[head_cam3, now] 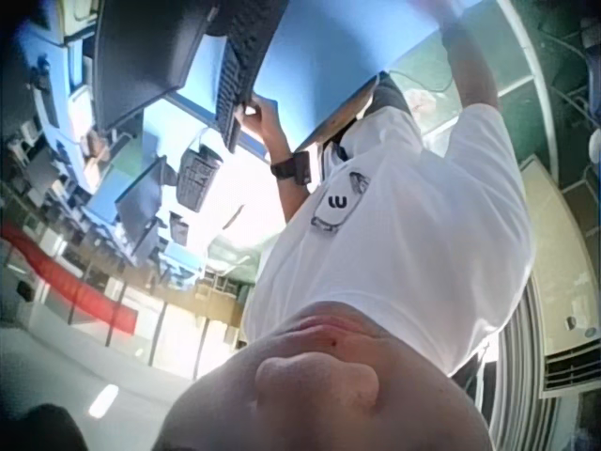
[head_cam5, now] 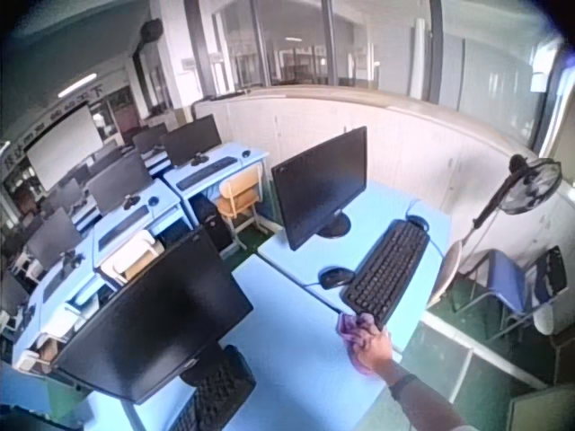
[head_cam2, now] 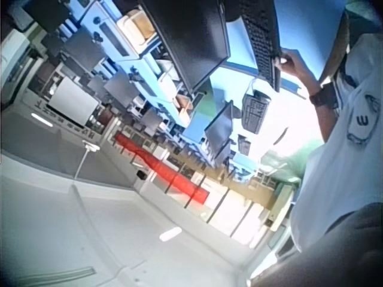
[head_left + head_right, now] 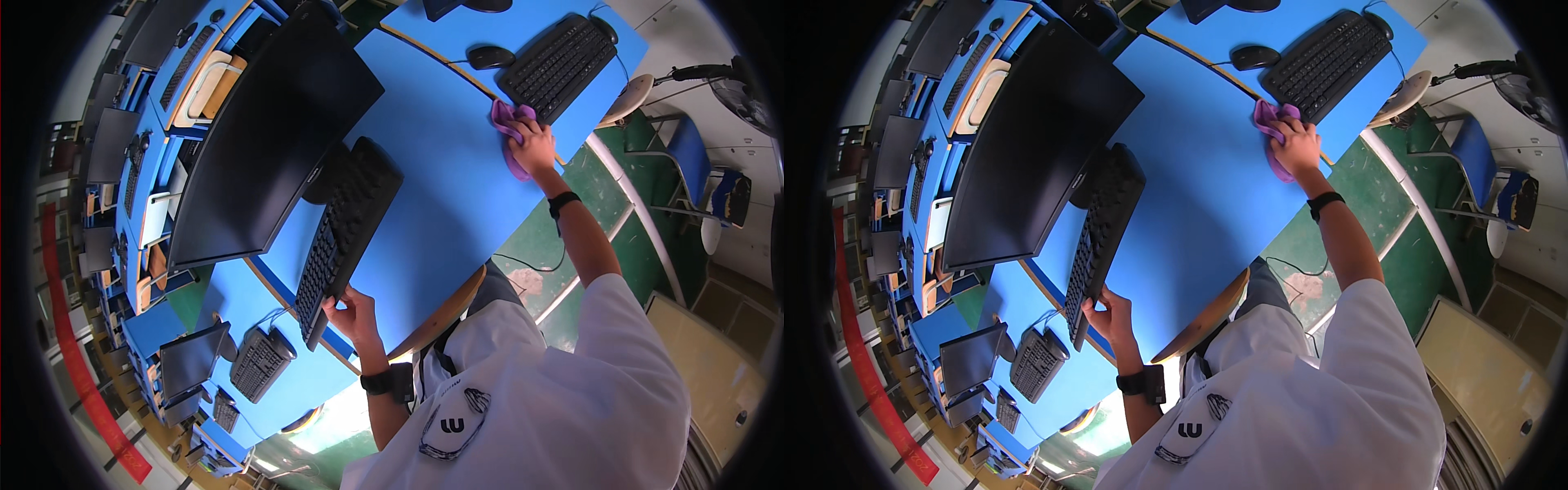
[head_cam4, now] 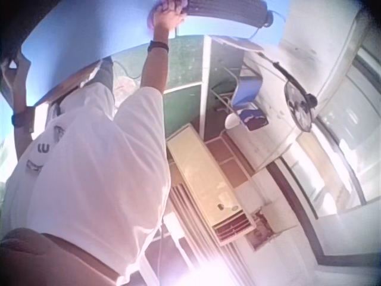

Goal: The person is wiping down a computer desk, mouse, and keyboard using a purple cloth in a computer lab.

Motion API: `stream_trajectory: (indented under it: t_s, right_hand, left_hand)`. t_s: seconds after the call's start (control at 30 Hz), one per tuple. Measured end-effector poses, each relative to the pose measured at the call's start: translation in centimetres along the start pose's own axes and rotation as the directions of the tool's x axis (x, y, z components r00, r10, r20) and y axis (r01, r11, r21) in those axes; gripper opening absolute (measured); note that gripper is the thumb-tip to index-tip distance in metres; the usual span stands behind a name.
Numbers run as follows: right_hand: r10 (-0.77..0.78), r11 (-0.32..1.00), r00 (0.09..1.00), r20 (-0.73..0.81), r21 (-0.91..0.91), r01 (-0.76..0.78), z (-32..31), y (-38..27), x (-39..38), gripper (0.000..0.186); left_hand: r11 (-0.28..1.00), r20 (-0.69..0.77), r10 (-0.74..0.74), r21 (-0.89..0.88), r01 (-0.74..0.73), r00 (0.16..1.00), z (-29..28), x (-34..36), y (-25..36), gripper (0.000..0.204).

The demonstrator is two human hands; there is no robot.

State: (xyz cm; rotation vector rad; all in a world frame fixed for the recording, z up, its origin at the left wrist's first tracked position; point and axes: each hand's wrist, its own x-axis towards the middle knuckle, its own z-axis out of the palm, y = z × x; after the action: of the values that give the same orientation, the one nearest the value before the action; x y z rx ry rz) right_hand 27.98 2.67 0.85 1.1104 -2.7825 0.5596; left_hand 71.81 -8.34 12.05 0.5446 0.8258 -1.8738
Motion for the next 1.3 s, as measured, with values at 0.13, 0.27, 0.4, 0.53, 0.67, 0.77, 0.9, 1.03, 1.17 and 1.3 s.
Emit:
stream_trajectory:
  t_s: [0.13, 0.27, 0.4, 0.53, 0.67, 0.77, 0.9, 1.03, 1.17, 1.3]
  right_hand:
    - [0.088, 0.995, 0.992, -0.092, -0.046, -0.093, -0.5, 2.4, -4.7, 0.038]
    - [0.055, 0.988, 0.997, -0.062, -0.140, -0.063, -1.6, 5.4, -11.5, 0.043]
    - [0.180, 0.962, 0.955, 0.234, -0.247, -0.121, -4.2, 5.6, -19.2, 0.049]
    - [-0.199, 0.980, 0.968, 0.150, 0.031, 0.197, -6.5, 0.7, -19.9, 0.046]
    - [-0.609, 0.756, 0.785, 0.112, 0.384, 0.531, -5.0, -10.9, -15.7, 0.045]
    - [-0.808, 0.537, 0.584, 0.079, 0.507, 0.675, -1.2, -21.1, -14.9, 0.048]
    - [-0.857, 0.473, 0.432, 0.282, 0.764, 0.440, 3.9, -32.6, -18.2, 0.041]
    - [-0.877, 0.323, 0.409, 0.251, 0.939, 0.118, 4.3, -38.3, -21.6, 0.037]
    - [-0.808, -0.134, 0.515, 0.285, 0.762, -0.633, 3.2, -41.2, -22.9, 0.034]
    - [-0.648, -0.711, 0.750, 0.132, 0.248, -0.658, 5.0, -41.6, -19.6, 0.032]
  left_hand:
    - [0.998, -0.014, 0.012, -0.059, -0.013, 1.000, -0.5, 0.2, -0.1, 0.014]
    - [0.998, -0.020, 0.015, -0.063, -0.016, 1.000, -1.1, 0.7, 0.0, 0.018]
    - [0.997, -0.006, 0.057, -0.052, -0.058, 0.998, -1.8, 0.8, 0.2, 0.020]
    - [0.996, 0.101, 0.072, 0.048, -0.077, 0.992, -2.3, 0.5, 0.0, 0.010]
    - [0.989, 0.110, 0.068, 0.124, -0.082, 0.992, -1.4, -0.3, 0.4, 0.011]
    - [0.990, 0.167, 0.121, 0.053, -0.131, 0.979, -0.6, -0.6, 0.7, 0.013]
    - [0.948, 0.224, 0.204, 0.199, -0.249, 0.953, -0.3, -1.1, 1.3, 0.007]
    - [0.929, 0.188, 0.245, 0.233, -0.286, 0.951, -0.8, -1.5, 1.9, 0.011]
    - [0.960, 0.176, 0.227, 0.124, -0.250, 0.958, -1.2, -1.4, 2.3, 0.014]
    - [0.973, 0.154, 0.130, 0.169, -0.156, 0.979, -1.2, -2.0, 1.9, 0.013]
